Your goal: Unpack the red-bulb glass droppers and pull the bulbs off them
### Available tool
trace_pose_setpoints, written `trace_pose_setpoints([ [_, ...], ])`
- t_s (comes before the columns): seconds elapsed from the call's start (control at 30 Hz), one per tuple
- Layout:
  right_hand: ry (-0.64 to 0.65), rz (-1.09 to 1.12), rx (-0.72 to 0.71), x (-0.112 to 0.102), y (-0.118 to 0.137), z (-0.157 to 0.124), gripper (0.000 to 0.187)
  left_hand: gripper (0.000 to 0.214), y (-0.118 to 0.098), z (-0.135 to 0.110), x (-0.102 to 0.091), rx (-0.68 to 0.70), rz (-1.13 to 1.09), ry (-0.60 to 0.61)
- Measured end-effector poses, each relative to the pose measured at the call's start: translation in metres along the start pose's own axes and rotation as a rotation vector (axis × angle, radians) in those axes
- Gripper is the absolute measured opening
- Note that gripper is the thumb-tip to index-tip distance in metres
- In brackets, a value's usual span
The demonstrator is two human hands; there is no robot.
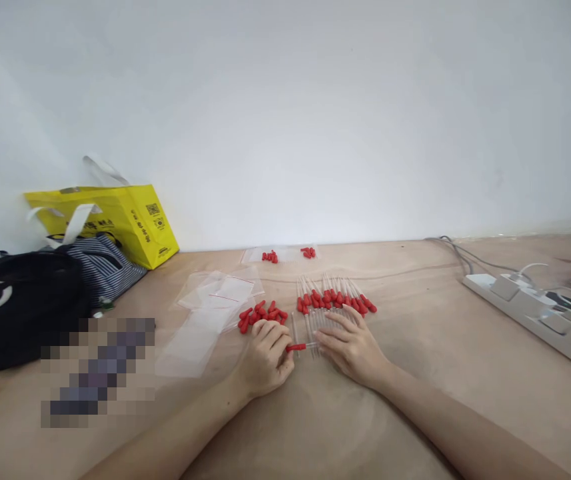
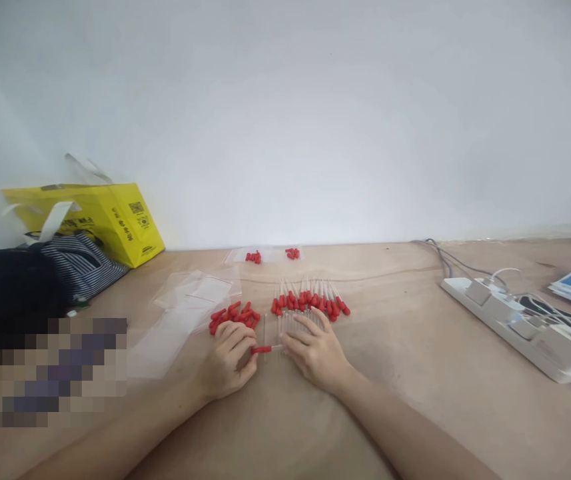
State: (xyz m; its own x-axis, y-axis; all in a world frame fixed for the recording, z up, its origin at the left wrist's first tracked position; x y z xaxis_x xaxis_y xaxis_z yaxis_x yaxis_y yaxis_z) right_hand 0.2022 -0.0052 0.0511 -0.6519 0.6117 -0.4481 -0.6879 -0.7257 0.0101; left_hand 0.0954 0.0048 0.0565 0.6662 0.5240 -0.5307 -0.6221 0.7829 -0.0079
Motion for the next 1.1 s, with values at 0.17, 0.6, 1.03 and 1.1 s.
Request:
trace_pose_setpoints([
  [0.17,-0.021,0.046,-0.047,0.005,0.005,-0.004,0.024,0.008,-0.002,0.000,0.004,0.002,-0.048,0.017],
  [0.6,-0.060,-0.064,-0.040,0.004,0.009,0.001,0.013,0.020,-0.011,0.001,0.016,0.089,-0.116,0.019],
  [1.03,-0.045,-0.047,-0.072,-0.001,0.018,-0.001,0.018,0.023,-0.014,-0.005,0.018,0.078,-0.186,0.109],
  [1.1,-0.049,-0.039,-0.075,-0.004,0.016,-0.002,0.018,0.026,-0.014,-0.005,0.015,0.087,-0.197,0.092],
])
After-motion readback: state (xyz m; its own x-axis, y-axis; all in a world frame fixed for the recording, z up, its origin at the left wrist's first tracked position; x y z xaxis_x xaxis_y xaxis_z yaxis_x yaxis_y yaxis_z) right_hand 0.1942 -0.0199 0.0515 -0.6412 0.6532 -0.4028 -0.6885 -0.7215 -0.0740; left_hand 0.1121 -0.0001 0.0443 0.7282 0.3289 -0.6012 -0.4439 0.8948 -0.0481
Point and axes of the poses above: each hand's wrist, its own z-axis towards the middle knuckle, its own x-axis out of the palm, y = z × x, the point moved 10 cm from there along z, towards the middle knuckle, and after that the axes turned 15 degrees about -y, right-handed, at the moved point
